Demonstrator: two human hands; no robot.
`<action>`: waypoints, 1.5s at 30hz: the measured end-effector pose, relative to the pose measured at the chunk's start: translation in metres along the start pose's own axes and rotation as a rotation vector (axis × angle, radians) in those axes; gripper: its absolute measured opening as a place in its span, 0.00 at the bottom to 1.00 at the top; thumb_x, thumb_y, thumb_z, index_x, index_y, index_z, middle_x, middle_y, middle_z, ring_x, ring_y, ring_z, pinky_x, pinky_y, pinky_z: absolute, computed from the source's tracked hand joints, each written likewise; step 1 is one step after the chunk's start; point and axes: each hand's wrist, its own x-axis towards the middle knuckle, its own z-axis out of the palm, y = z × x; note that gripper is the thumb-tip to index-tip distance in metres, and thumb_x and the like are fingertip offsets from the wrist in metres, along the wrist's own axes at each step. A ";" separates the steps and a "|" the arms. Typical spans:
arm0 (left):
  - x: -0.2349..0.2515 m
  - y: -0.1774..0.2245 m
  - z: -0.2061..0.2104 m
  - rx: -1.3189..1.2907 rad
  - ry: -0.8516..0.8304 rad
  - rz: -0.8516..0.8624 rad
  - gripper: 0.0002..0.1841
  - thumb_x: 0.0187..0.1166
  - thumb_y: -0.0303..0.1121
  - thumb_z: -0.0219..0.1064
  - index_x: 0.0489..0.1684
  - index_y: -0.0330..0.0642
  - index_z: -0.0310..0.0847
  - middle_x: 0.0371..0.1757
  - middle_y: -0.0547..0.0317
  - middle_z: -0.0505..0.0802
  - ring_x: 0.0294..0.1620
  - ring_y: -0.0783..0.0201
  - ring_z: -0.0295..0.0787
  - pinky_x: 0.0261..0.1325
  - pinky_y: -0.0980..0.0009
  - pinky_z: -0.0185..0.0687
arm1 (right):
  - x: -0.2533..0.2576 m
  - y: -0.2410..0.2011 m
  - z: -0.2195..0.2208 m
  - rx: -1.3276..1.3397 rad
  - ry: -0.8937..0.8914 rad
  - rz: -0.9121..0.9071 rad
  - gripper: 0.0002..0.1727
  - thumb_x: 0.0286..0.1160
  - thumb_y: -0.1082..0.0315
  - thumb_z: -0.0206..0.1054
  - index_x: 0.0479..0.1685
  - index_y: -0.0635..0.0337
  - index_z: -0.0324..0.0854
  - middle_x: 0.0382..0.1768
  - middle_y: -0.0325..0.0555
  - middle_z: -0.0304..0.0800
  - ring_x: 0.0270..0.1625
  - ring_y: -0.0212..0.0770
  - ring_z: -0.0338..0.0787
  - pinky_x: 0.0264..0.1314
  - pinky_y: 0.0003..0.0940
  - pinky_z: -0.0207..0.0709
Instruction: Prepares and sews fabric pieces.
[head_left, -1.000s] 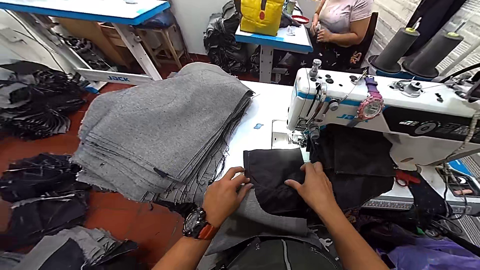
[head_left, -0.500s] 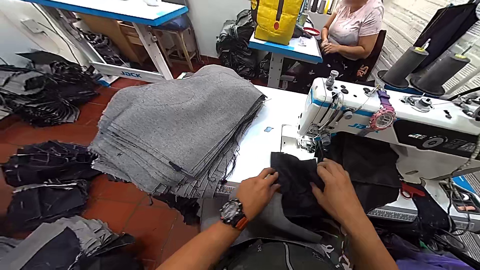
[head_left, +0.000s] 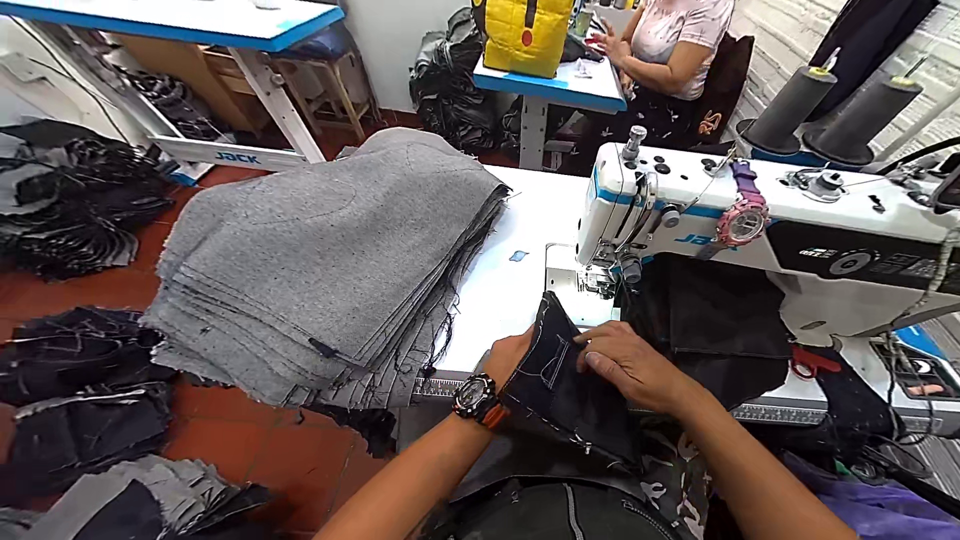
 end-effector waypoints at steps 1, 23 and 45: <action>0.004 0.002 -0.003 0.046 -0.039 -0.026 0.24 0.94 0.36 0.51 0.86 0.37 0.66 0.56 0.32 0.93 0.57 0.33 0.91 0.60 0.39 0.81 | 0.001 0.003 -0.006 -0.088 -0.044 -0.003 0.34 0.94 0.49 0.39 0.33 0.53 0.91 0.37 0.37 0.92 0.59 0.40 0.87 0.76 0.49 0.68; 0.025 -0.006 0.002 0.248 0.035 0.180 0.16 0.90 0.24 0.53 0.65 0.40 0.85 0.82 0.53 0.80 0.42 0.44 0.95 0.42 0.44 0.89 | 0.017 0.002 0.007 -0.384 -0.291 -0.140 0.36 0.85 0.31 0.44 0.37 0.52 0.85 0.23 0.37 0.80 0.38 0.44 0.83 0.48 0.44 0.70; -0.092 -0.062 -0.018 0.334 -0.072 0.656 0.17 0.82 0.47 0.68 0.43 0.40 0.88 0.34 0.47 0.93 0.31 0.45 0.94 0.28 0.44 0.88 | 0.012 0.016 0.071 -0.197 0.183 0.409 0.41 0.83 0.39 0.59 0.85 0.61 0.70 0.86 0.53 0.70 0.92 0.52 0.62 0.94 0.61 0.45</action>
